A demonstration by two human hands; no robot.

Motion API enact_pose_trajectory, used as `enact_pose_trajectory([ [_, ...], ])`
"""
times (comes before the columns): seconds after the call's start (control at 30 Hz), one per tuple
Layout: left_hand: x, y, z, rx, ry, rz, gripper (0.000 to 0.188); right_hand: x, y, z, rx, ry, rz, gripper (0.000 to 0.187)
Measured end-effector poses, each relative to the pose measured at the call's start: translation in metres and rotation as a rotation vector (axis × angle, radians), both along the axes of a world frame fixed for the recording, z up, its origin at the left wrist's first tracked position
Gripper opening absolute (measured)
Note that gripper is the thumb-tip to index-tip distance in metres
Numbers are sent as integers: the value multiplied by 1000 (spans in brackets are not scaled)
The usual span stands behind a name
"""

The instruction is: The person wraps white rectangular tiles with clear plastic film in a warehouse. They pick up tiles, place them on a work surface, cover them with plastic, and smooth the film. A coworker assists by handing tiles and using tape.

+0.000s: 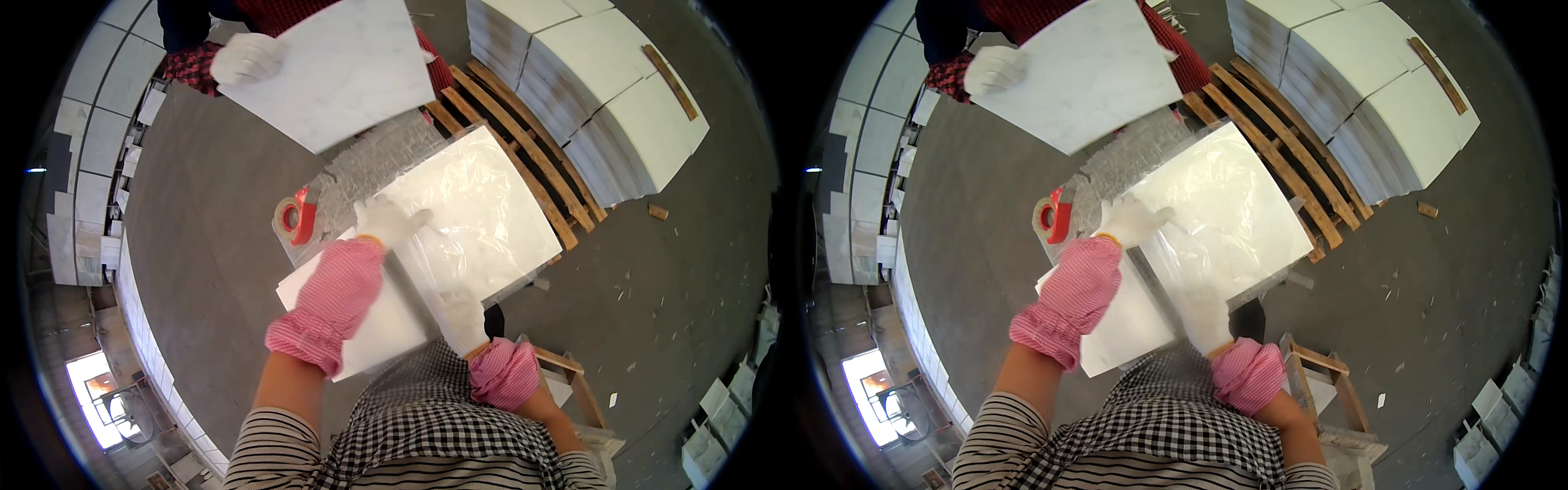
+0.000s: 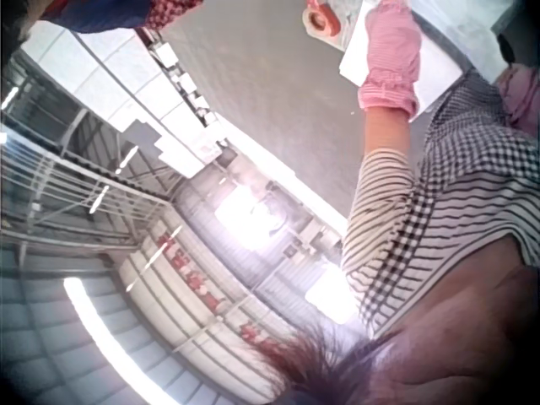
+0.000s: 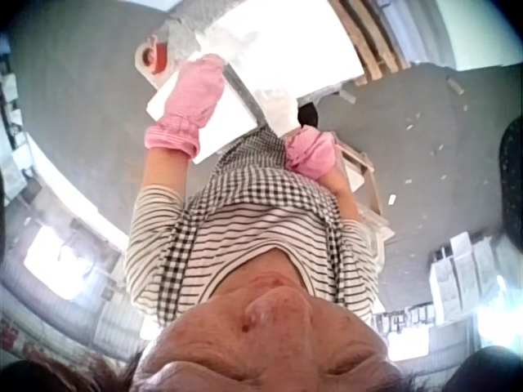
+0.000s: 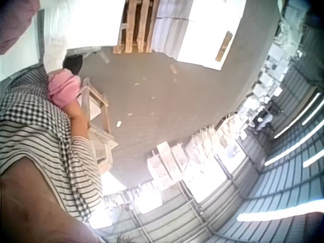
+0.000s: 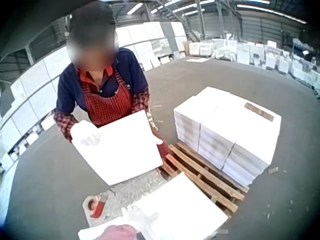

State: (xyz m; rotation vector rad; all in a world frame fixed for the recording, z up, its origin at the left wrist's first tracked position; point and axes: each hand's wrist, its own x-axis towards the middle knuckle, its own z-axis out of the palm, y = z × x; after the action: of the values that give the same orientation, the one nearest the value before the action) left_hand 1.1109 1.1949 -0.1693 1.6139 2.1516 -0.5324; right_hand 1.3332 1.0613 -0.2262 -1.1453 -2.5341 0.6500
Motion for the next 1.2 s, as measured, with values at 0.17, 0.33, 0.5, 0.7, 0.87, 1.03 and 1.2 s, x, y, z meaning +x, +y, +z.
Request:
enact_pose_trajectory([
  [0.17, 52, -10, -24, 184, 239, 266, 101, -13, 0, 19, -185, -209, -40, 34],
  [0.33, 70, -22, -76, 617, 255, 425, 101, -13, 23, 83, -606, -426, 1, 30],
  [0.5, 71, -27, -80, 650, 282, 433, 97, -86, 86, 127, -142, 326, -159, 43],
  [0.7, 83, -16, -63, 554, 274, 401, 94, -138, 122, 66, -175, 230, -202, 41],
  [0.87, 67, -24, -80, 612, 344, 364, 92, -10, 142, 7, 133, -203, -318, 41],
  [1.03, 71, -24, -92, 611, 363, 357, 96, 142, 156, 29, 177, -207, -920, 42],
  [1.2, 70, -20, -83, 553, 307, 380, 96, 79, 124, 51, -141, -371, -791, 35],
])
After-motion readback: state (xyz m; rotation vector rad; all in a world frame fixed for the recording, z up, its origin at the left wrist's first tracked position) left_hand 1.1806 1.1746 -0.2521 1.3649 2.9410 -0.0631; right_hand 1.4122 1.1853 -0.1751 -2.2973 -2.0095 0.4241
